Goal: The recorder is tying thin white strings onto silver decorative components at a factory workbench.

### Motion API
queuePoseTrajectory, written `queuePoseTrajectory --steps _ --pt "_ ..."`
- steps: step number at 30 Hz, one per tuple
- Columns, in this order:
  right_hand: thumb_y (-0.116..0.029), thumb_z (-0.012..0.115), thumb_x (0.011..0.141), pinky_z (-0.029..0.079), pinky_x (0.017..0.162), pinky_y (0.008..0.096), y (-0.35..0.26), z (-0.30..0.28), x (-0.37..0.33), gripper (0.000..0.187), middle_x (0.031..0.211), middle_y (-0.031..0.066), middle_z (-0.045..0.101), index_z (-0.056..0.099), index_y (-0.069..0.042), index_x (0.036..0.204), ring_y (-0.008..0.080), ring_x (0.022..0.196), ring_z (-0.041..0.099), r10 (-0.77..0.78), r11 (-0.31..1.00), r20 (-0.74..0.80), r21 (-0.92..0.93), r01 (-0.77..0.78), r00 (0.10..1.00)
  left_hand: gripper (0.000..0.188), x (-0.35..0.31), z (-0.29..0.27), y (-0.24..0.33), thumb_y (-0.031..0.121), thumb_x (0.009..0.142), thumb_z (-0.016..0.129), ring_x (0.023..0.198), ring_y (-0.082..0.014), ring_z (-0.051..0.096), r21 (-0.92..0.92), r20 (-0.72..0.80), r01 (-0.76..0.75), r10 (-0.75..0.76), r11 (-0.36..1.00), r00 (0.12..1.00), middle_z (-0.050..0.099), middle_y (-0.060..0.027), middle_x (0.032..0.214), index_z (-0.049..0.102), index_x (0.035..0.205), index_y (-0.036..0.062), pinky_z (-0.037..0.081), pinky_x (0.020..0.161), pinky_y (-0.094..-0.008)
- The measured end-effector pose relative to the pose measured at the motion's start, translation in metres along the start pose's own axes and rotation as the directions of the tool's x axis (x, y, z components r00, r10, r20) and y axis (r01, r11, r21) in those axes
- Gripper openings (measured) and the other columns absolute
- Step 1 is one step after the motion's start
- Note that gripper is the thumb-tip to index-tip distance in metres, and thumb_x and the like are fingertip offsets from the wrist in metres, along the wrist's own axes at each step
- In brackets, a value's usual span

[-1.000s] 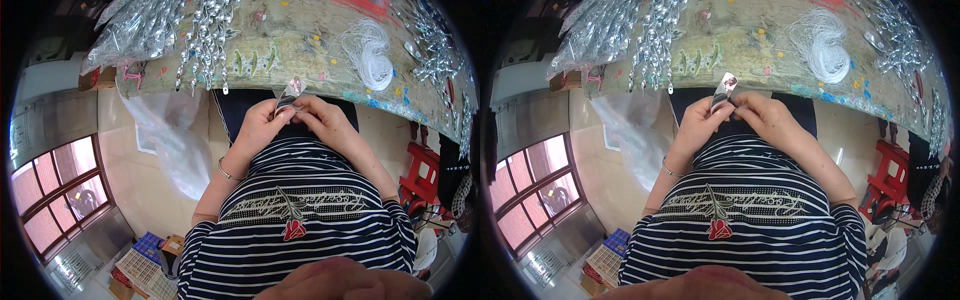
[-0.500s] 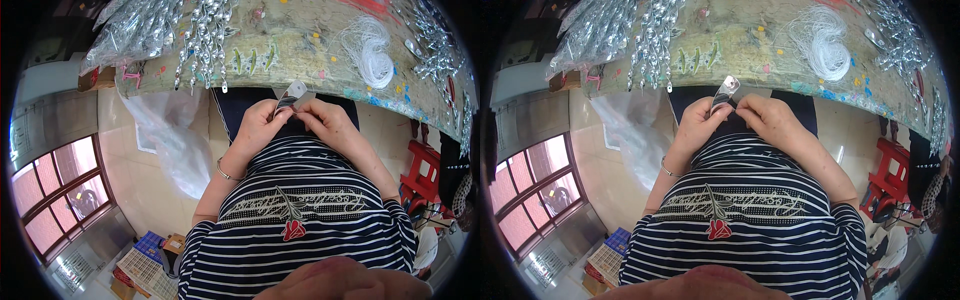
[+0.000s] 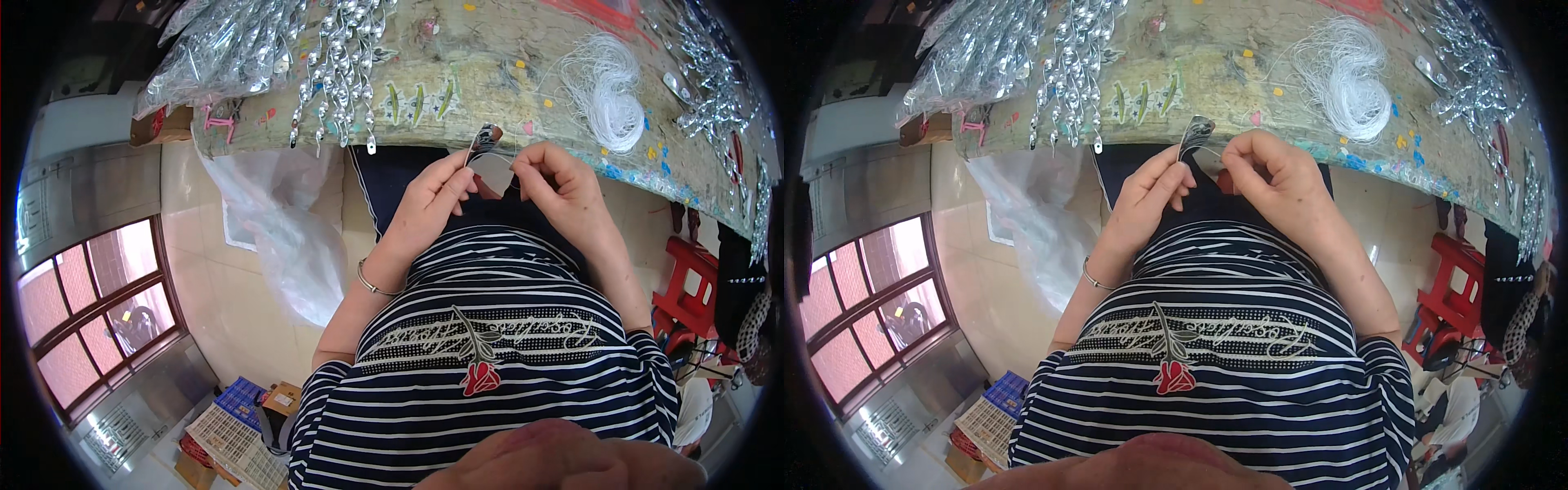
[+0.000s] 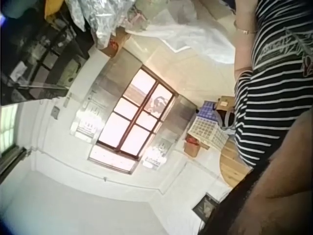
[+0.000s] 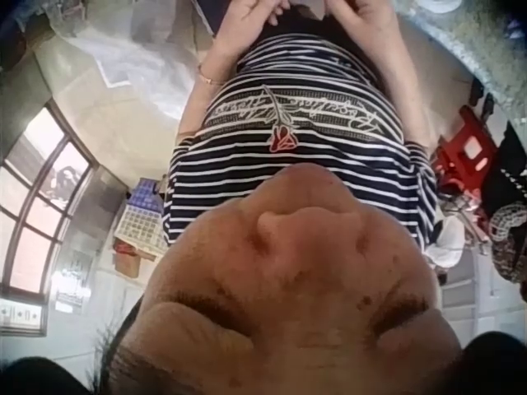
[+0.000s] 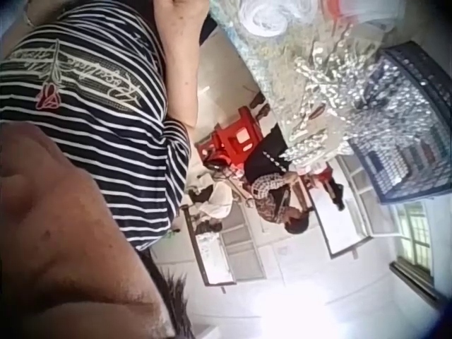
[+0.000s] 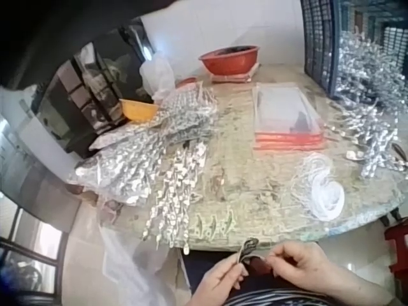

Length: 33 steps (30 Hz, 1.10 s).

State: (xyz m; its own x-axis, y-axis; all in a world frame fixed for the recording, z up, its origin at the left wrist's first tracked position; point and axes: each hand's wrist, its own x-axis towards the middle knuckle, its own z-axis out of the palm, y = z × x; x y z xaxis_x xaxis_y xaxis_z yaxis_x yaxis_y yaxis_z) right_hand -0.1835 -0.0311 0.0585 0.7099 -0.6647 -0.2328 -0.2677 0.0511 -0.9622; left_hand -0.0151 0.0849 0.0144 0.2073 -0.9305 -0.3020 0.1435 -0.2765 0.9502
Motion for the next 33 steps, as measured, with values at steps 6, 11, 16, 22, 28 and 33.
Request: queuePoseTrajectory --steps 6,11,16,22,28,33 --pt "-0.009 0.056 0.091 0.040 0.059 0.0175 -0.003 -0.006 0.002 0.008 0.074 -0.0033 0.054 0.057 -0.002 0.093 0.0033 0.065 0.050 -0.005 1.000 -0.039 0.015 0.005 0.999 0.034 0.002 0.002 -0.005 0.015 0.095 0.049 0.082 -0.0087 0.054 -0.031 -0.031 -0.074 0.073 0.997 0.997 0.060 -0.0049 0.096 0.050 0.125 -0.0018 0.047 0.061 -0.0202" --pt "-0.008 0.057 0.090 0.038 0.060 0.0162 -0.002 -0.016 0.004 0.006 0.075 -0.0056 0.054 0.058 -0.002 0.092 0.0010 0.068 0.048 -0.085 0.996 -0.092 -0.031 0.083 0.992 0.035 0.003 -0.003 -0.007 0.016 0.095 0.049 0.076 -0.0081 0.051 -0.008 -0.042 0.019 -0.019 1.000 0.999 0.052 -0.0056 0.102 0.050 0.127 0.0028 0.045 0.060 -0.0191" --pt "-0.007 0.061 0.088 0.037 0.061 0.0153 0.007 -0.006 0.006 0.007 0.079 -0.0058 0.057 0.062 -0.001 0.092 -0.0009 0.070 0.047 0.011 0.997 -0.043 0.081 -0.008 0.999 0.038 0.003 -0.001 -0.006 0.016 0.095 0.050 0.071 -0.0061 0.049 -0.013 -0.049 0.004 -0.004 1.000 0.999 0.052 -0.0024 0.096 0.048 0.130 0.0021 0.044 0.060 -0.0185" --pt "-0.008 0.061 0.088 0.035 0.057 0.0146 0.007 -0.004 0.008 0.008 0.074 -0.0069 0.056 0.063 -0.001 0.091 -0.0018 0.065 0.043 0.072 0.995 -0.031 0.071 -0.069 0.997 0.038 0.001 0.000 -0.004 0.015 0.094 0.051 0.072 -0.0051 0.050 -0.020 -0.056 -0.001 0.000 1.000 0.998 0.052 -0.0003 0.094 0.048 0.130 0.0011 0.044 0.061 -0.0189" --pt "-0.010 0.061 0.089 0.027 0.052 0.0154 0.008 -0.004 0.008 0.008 0.068 -0.0100 0.047 0.061 -0.001 0.089 -0.0019 0.059 0.034 0.057 0.996 -0.071 0.075 -0.051 0.996 0.037 0.001 0.002 -0.006 0.013 0.094 0.051 0.077 -0.0081 0.053 -0.034 -0.037 -0.025 0.024 0.999 0.999 0.054 -0.0033 0.098 0.048 0.129 0.0004 0.047 0.065 -0.0206" --pt "-0.012 0.060 0.089 0.025 0.051 0.0164 0.011 -0.004 0.007 0.009 0.066 -0.0107 0.043 0.060 -0.003 0.087 -0.0016 0.058 0.031 0.043 0.999 -0.097 0.023 -0.041 0.994 0.036 0.002 0.002 -0.008 0.014 0.095 0.048 0.081 -0.0096 0.056 -0.028 -0.037 -0.091 0.090 0.995 0.995 0.051 -0.0051 0.100 0.048 0.130 0.0022 0.048 0.065 -0.0201"
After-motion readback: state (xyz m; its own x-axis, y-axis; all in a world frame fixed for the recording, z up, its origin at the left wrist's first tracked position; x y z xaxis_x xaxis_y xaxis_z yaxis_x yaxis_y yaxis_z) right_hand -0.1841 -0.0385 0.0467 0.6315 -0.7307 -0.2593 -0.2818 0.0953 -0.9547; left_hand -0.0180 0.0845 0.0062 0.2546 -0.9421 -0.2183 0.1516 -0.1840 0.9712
